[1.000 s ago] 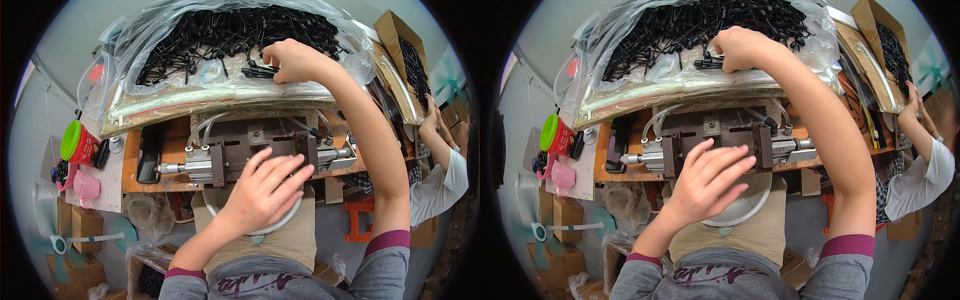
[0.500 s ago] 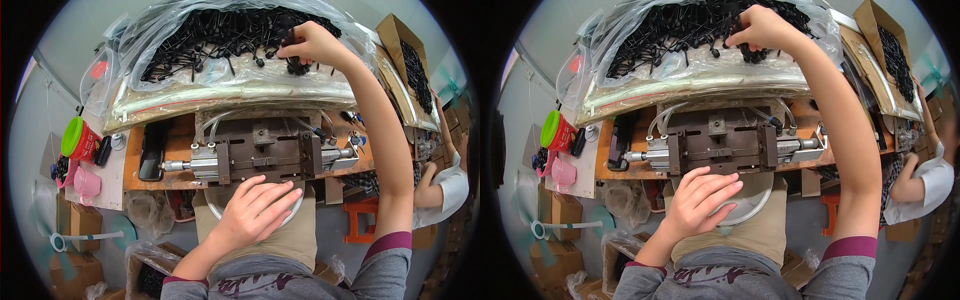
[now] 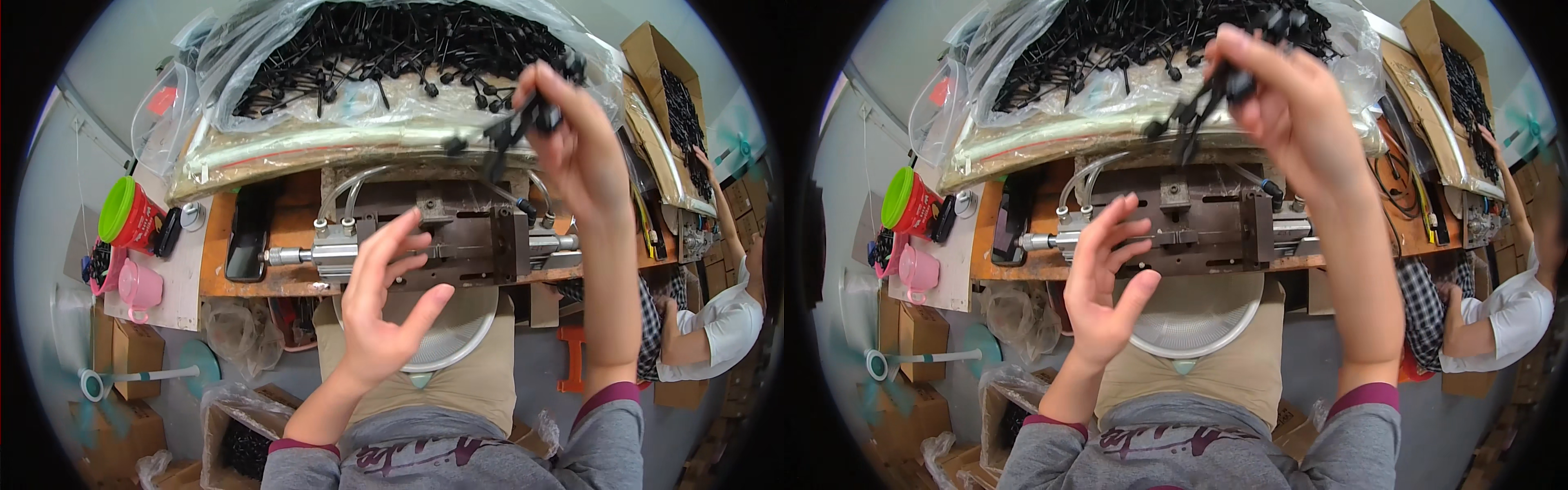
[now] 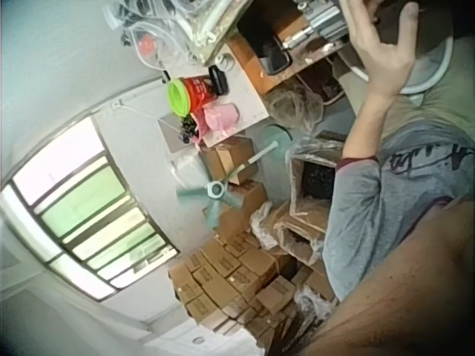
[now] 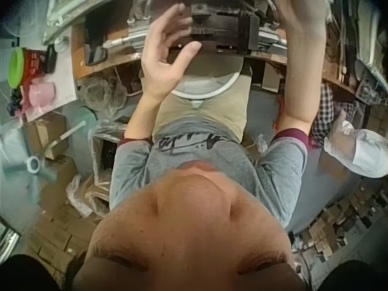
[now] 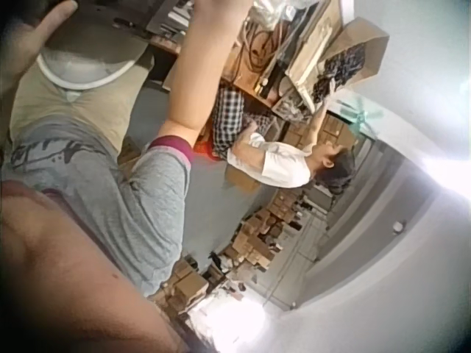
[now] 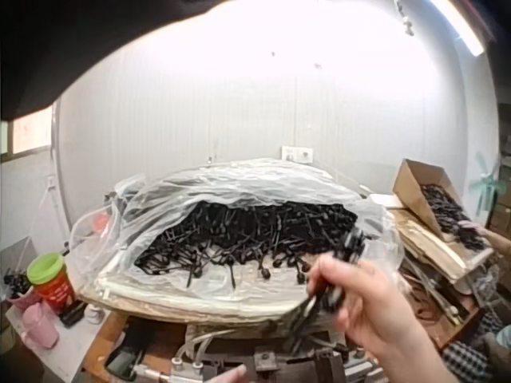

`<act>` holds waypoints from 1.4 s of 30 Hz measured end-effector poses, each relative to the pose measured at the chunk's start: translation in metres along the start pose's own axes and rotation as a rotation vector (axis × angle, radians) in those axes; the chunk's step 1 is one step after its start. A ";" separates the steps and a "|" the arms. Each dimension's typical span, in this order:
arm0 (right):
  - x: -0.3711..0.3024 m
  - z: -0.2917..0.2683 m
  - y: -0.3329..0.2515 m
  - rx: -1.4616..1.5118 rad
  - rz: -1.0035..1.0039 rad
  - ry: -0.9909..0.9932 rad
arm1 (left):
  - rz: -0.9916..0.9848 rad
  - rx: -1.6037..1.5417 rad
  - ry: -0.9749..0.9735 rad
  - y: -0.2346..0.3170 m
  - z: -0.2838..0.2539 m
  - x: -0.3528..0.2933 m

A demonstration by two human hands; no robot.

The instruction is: The person is assembling small black electronic components using an industrial press and sorting them into boxes.

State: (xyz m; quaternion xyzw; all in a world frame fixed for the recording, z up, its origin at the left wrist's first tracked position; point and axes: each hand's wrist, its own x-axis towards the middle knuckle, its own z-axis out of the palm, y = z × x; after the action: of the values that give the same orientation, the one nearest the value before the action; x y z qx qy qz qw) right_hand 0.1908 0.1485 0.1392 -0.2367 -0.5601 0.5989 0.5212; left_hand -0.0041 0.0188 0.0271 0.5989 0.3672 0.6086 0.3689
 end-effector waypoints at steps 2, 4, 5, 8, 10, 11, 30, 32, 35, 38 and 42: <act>-0.037 0.013 0.015 0.109 0.109 -0.021 | 0.011 -0.162 0.060 0.001 0.003 0.003; -0.061 0.017 0.036 0.212 0.198 0.023 | -0.025 -0.200 -0.012 0.003 0.004 0.001; -0.070 0.018 0.045 0.262 0.205 0.044 | -0.042 -0.221 -0.051 0.004 0.004 -0.001; -0.086 0.013 0.062 0.393 0.241 0.092 | -0.068 0.006 -0.185 0.003 -0.008 -0.011; -0.092 0.011 0.066 0.443 0.254 0.118 | -0.095 -0.057 -0.121 0.004 -0.006 -0.015; -0.093 0.012 0.067 0.440 0.257 0.122 | -0.008 -0.025 -0.148 -0.001 -0.011 -0.017; -0.124 0.024 0.087 0.245 0.410 0.242 | 0.139 0.261 -0.166 0.005 -0.003 -0.018; -0.130 0.019 0.088 0.175 0.389 0.311 | 0.154 0.303 -0.146 0.005 -0.005 -0.019; -0.141 0.016 0.083 0.028 0.276 0.430 | 0.146 0.421 -0.104 0.000 -0.003 -0.021; -0.152 0.012 0.076 -0.009 0.140 0.479 | 0.154 0.560 -0.111 -0.021 0.006 -0.028; -0.158 0.006 0.073 -0.005 0.065 0.513 | 0.292 0.828 -0.199 -0.043 0.011 -0.028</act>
State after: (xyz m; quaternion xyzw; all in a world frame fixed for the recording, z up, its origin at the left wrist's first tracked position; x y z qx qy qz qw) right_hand 0.2143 0.0178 0.0266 -0.3999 -0.4032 0.5344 0.6261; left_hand 0.0073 0.0138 -0.0234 0.7973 0.4541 0.3953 0.0420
